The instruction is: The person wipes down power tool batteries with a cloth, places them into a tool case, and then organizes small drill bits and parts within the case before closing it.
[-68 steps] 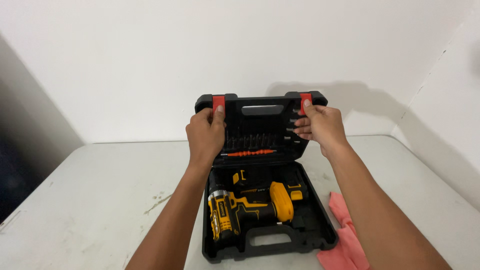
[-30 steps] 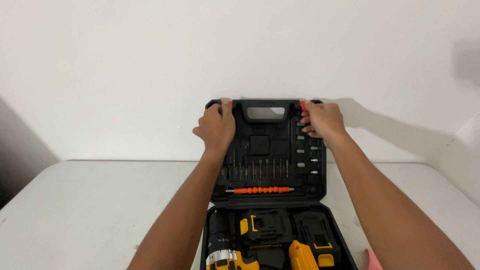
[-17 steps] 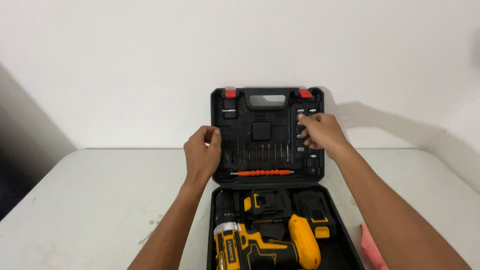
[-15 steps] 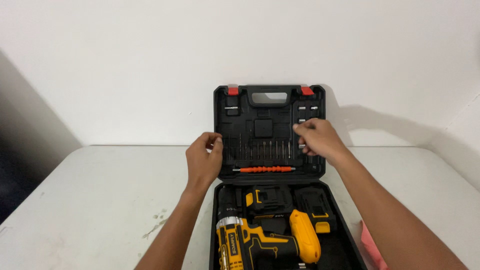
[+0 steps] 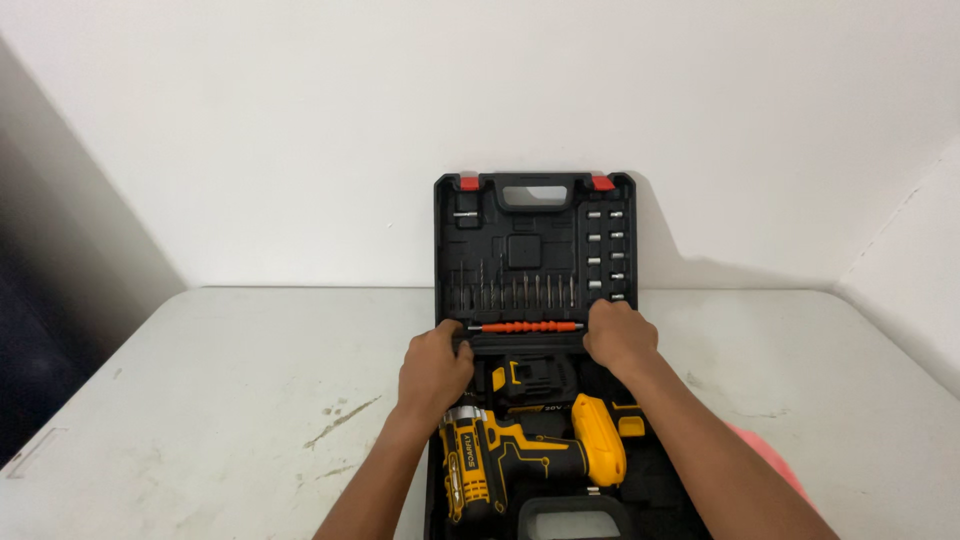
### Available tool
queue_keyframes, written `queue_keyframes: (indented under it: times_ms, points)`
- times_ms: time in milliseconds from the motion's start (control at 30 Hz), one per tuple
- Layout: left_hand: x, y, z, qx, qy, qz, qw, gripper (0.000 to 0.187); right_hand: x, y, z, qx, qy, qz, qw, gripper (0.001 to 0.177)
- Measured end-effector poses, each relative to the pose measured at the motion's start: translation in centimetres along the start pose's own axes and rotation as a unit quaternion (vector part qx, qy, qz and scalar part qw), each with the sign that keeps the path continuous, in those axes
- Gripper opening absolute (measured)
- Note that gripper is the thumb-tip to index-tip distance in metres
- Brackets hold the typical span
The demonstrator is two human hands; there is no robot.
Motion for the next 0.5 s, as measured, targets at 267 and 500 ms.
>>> queue_keyframes:
  times_ms: [267, 500]
  points:
    - [-2.3, 3.0, -3.4, 0.104, -0.059, -0.211, 0.97, 0.023, -3.8, 2.9, -2.0, -0.041, 0.036, -0.176, 0.983, 0.035]
    - [-0.8, 5.2, -4.9, 0.058, -0.1, -0.142, 0.983, 0.032, -3.7, 3.7, -1.9, -0.086, 0.055, -0.243, 0.965, 0.03]
Point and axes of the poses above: each hand's wrist, its own z-axis away from the middle knuckle, its own y-axis out of the palm, x = y × z, the point moved 2 cm from there along -z, towards the middle knuckle, and after that the axes turned 10 degrees about -z, right-handed, at the moved point
